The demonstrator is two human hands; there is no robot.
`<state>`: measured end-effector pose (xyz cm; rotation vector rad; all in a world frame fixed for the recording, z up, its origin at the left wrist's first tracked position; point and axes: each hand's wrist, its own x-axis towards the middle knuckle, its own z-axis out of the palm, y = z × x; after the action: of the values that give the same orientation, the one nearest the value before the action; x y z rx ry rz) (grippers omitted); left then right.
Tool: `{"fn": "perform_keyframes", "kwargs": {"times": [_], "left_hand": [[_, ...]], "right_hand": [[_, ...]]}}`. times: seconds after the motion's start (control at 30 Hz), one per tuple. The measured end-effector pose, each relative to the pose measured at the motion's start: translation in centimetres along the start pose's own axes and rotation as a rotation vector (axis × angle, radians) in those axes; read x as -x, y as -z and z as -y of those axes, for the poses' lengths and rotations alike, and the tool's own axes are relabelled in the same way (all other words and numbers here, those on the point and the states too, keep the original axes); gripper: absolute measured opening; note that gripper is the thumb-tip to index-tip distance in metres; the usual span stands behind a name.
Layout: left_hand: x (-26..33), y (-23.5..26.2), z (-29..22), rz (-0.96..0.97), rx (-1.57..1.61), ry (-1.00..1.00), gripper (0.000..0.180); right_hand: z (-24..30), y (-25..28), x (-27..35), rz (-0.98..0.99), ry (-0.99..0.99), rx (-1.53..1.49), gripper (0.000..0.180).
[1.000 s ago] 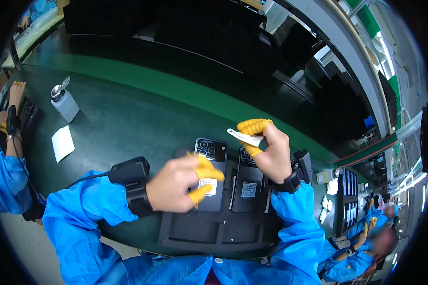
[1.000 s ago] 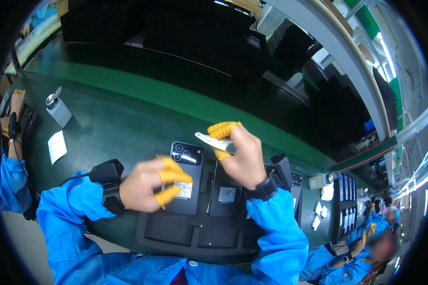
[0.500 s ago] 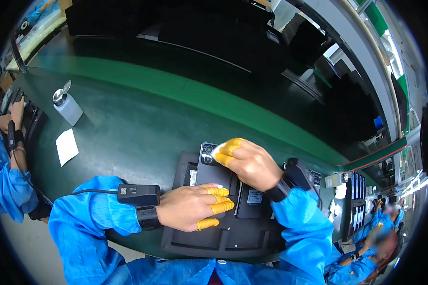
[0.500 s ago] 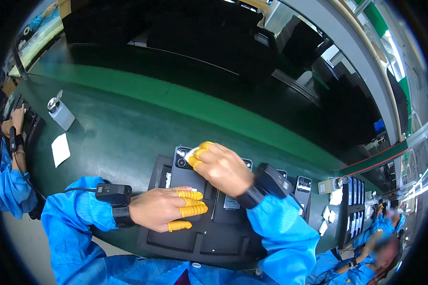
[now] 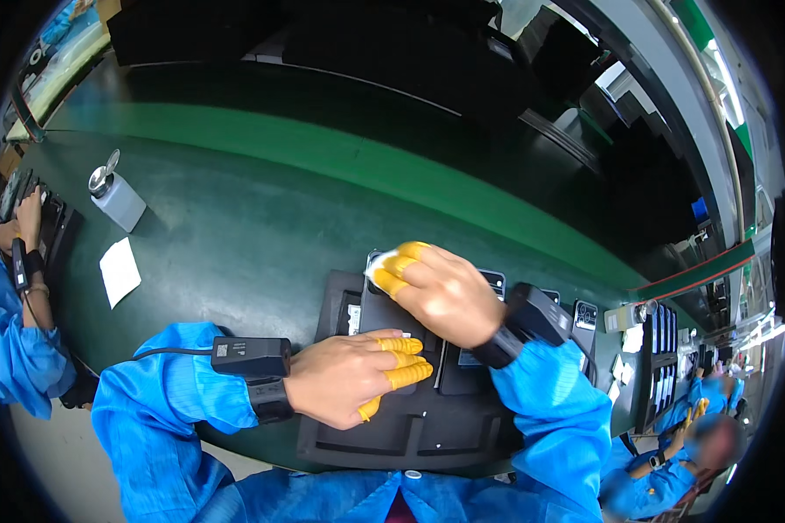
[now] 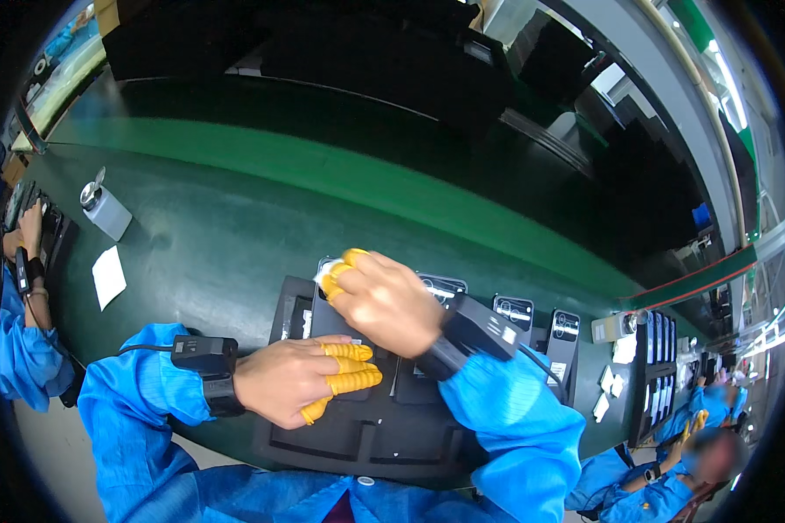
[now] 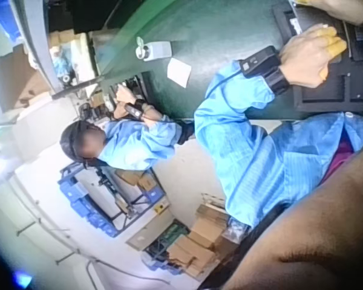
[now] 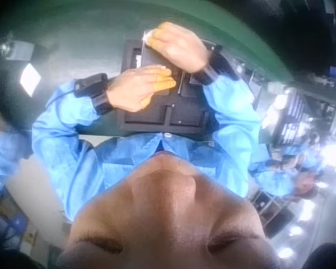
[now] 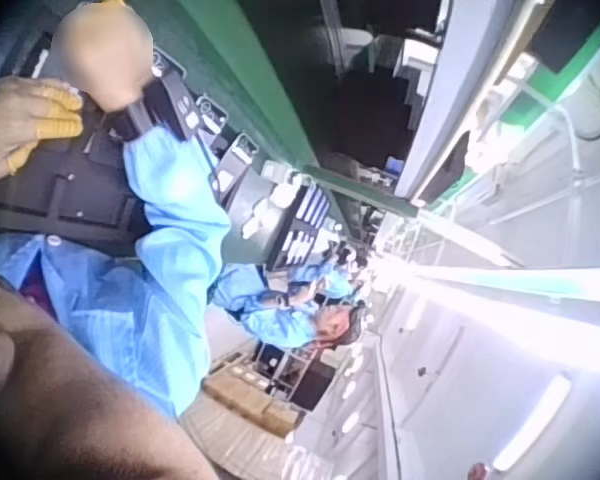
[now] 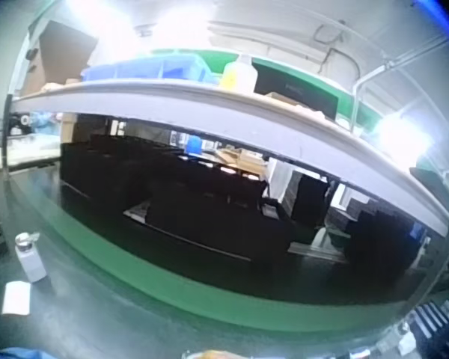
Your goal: Cleaning and assembling smartphone units on a factory production line.
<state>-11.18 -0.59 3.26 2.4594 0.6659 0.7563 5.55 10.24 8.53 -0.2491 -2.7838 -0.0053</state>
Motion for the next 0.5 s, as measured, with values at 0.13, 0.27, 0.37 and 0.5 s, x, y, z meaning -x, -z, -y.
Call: {"fn": "perform_keyframes", "kwargs": {"times": [0.13, 0.27, 0.37, 0.5], "left_hand": [[0.2, -0.3, -0.1, -0.035, -0.011, -0.009, 0.057], [0.1, -0.5, -0.2, -0.059, -0.025, -0.004, 0.057], [-0.2, -0.4, -0.2, -0.028, -0.013, -0.006, 0.052], [-0.2, 0.4, -0.4, 0.002, -0.019, 0.019, 0.051]], "right_hand": [[0.0, 2.6, 3.2, 0.086, -0.073, -0.041, 0.032], [0.4, 3.4, 2.7, -0.006, -0.082, 0.002, 0.03], [0.6, 1.0, 0.0, -0.093, 0.016, -0.041, 0.029], [1.0, -0.2, 0.4, -0.01, 0.048, 0.0, 0.027]]}}
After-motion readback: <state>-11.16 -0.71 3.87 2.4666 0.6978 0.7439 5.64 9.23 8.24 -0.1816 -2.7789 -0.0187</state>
